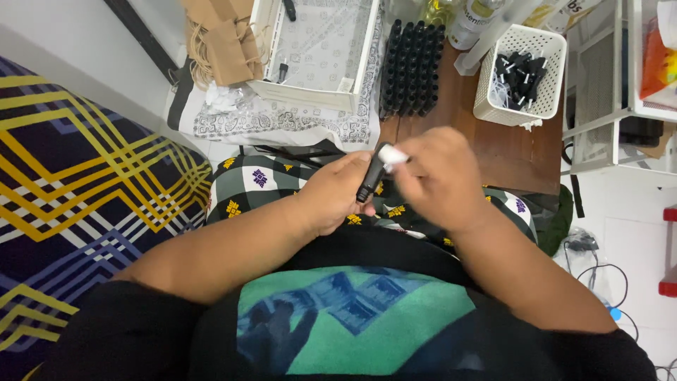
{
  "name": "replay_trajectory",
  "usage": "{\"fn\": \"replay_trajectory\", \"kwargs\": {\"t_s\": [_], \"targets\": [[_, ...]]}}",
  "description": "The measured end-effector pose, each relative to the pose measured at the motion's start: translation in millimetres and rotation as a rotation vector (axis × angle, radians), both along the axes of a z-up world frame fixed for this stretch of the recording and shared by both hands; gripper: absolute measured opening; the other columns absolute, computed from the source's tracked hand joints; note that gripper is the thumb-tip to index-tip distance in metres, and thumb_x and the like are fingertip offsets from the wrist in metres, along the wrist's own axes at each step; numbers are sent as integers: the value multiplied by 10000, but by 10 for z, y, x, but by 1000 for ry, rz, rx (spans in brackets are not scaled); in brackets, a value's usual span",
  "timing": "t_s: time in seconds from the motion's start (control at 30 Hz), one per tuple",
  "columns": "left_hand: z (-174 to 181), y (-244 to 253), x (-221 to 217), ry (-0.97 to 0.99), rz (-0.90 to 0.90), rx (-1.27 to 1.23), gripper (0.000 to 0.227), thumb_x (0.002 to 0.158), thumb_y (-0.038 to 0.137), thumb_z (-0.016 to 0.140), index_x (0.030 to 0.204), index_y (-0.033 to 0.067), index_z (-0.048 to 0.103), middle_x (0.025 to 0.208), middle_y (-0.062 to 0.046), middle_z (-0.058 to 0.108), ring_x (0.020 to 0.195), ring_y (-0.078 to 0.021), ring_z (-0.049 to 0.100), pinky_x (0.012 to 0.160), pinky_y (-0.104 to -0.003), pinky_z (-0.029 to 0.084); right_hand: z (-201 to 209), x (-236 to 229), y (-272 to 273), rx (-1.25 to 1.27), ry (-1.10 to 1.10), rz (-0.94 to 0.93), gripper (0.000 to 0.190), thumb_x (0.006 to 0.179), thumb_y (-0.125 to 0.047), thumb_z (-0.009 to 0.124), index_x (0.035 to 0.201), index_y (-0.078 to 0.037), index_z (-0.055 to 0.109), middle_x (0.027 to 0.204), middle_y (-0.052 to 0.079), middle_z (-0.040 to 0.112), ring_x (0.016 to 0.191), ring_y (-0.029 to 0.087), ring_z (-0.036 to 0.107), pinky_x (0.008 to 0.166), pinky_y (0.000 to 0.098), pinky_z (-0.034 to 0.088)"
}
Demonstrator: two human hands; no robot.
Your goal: Assembling and cleaning small perfume spray vials by inserting sprayer components and wiping them.
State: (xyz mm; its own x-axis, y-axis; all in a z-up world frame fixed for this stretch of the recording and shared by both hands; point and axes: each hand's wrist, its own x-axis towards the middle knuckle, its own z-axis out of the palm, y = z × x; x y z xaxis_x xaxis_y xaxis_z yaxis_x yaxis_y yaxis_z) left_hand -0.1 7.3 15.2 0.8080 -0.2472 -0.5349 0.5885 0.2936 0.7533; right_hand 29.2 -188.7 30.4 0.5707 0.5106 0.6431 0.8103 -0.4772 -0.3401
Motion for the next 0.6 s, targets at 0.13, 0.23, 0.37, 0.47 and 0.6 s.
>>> {"fn": "replay_trajectory", "kwargs": {"t_s": [0.13, 0.23, 0.37, 0.47, 0.6], "targets": [[34, -10, -8, -34, -8, -13, 407, 1065, 335, 484, 1321, 42, 602, 814, -117, 527, 585, -164, 570, 545, -328, 653, 36, -106, 73, 21, 41, -10, 180, 931, -104, 694, 1085, -12, 699, 877, 161, 674, 863, 424, 650, 793, 544, 498], [171, 9, -9, -36, -18, 1, 431, 1064, 303, 444, 1394, 44, 543, 821, -113, 506, 574, -144, 526, 523, -314, 646, -58, -125, 75, -39, 24, 8, 197, 934, -211, 691, 1082, -83, 720, 897, 88, 694, 930, 350, 682, 858, 484, 509], [108, 73, 4, -97, -54, -5, 464, 1064, 344, 464, 1445, 85, 520, 847, -115, 518, 606, -140, 564, 544, -287, 650, -191, 16, -125, 145, 246, -182, 171, 910, -49, 709, 1079, -22, 709, 978, 146, 686, 994, 383, 676, 898, 482, 518], [-32, 107, 69, -60, -66, -73, 456, 1068, 352, 464, 1437, 85, 489, 901, -126, 567, 636, -137, 610, 566, -273, 655, -305, 56, -112, 566, 638, -276, 107, 865, 43, 631, 939, -35, 630, 979, 113, 670, 913, 257, 681, 793, 370, 558], [-53, 148, 145, 21, -51, -142, 410, 1081, 332, 407, 1388, 70, 484, 960, -156, 621, 707, -170, 673, 654, -320, 676, -324, 60, 51, 1131, 1058, -233, 229, 773, 159, 560, 821, -51, 482, 899, 115, 651, 643, 177, 699, 560, 344, 689]]}}
